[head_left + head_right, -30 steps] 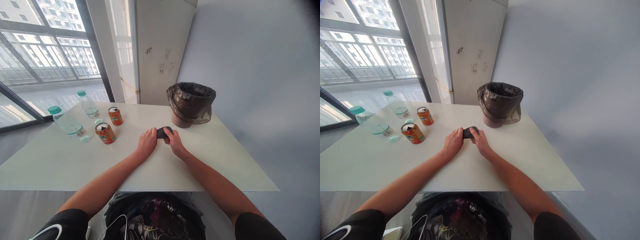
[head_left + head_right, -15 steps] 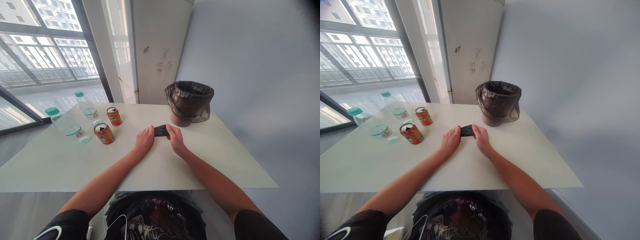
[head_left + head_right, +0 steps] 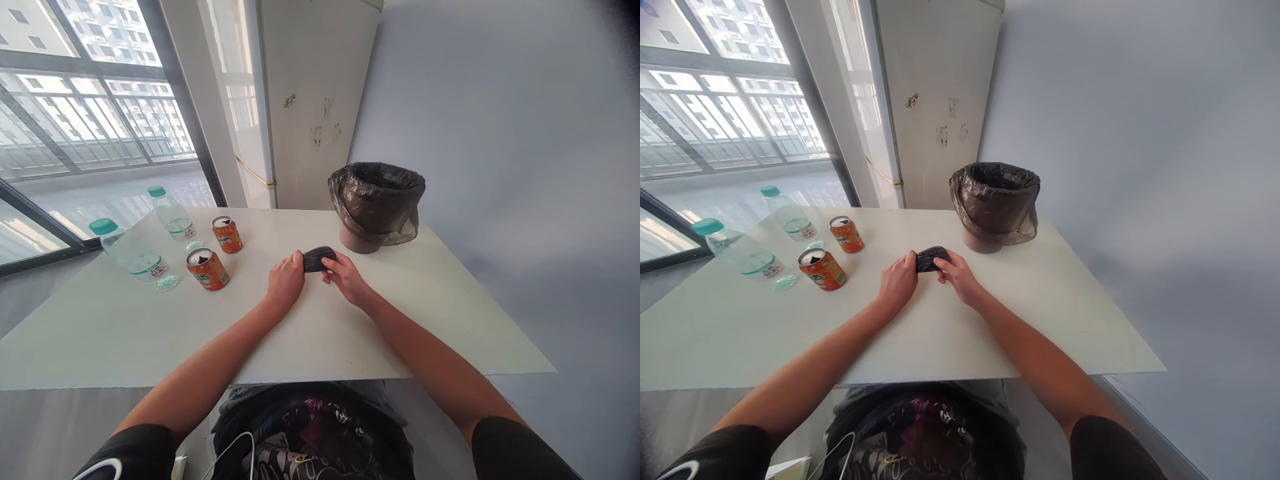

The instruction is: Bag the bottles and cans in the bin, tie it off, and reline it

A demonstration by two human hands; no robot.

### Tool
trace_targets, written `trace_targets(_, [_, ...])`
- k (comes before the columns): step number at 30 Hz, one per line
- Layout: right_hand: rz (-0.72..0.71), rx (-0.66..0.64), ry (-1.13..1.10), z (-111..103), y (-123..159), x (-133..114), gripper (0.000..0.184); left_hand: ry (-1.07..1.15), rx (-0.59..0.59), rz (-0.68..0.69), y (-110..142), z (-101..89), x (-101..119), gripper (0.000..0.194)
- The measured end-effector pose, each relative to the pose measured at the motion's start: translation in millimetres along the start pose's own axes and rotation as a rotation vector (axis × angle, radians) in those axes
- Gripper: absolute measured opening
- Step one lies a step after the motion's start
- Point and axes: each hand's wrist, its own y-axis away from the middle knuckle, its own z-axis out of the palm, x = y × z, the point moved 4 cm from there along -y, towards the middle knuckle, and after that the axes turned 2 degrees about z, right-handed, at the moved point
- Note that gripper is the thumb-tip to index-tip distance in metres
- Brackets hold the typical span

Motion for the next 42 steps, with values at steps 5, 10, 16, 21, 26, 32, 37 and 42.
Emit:
trace_targets(5, [-0.09, 0.069, -0.016, -5.7, -1.2, -9.5, 0.028, 0.049, 0.085, -0.012, -1.8, 5.5, -3.1, 0.018])
trace_targets(10, [-0.106, 0.086, -0.027, -19.0, -2.3, -23.2, 0.028, 0.117, 0.054, -0.033, -5.1, 15.4, -9.6, 0.03])
trace_targets(16, [-0.253, 0.138, 0.413, -34.2, 19.2, -72.7, 0.027, 0.114, -0.009, 0.006, -1.7, 21.6, -4.0, 0.028])
trace_targets(21, [-0.552, 0.273, 1.352, -81.1, 76.1, -118.0, 0.013, 0.118, -0.065, 0.065, 0.6, 22.8, 4.1, 0.028])
trace_targets(26, [-0.505, 0.346, 1.852, -174.7, 139.8, -95.2, 0.026, 0.122, -0.074, 0.118, 1.9, 24.6, 10.2, 0.029])
trace_targets(32, [-0.03, -0.04, 1.751, -234.0, 179.1, -33.9, 0.061, 0.134, -0.123, 0.193, 5.1, 25.3, 16.7, 0.039])
trace_targets(37, [0.033, -0.125, 1.678, -225.8, 180.7, -26.7, 0.073, 0.16, -0.163, 0.201, 5.7, 28.1, 20.4, 0.04])
trace_targets(42, [-0.052, -0.087, 1.671, -226.7, 179.6, -20.9, 0.073, 0.187, -0.172, 0.239, 5.6, 33.1, 23.0, 0.04])
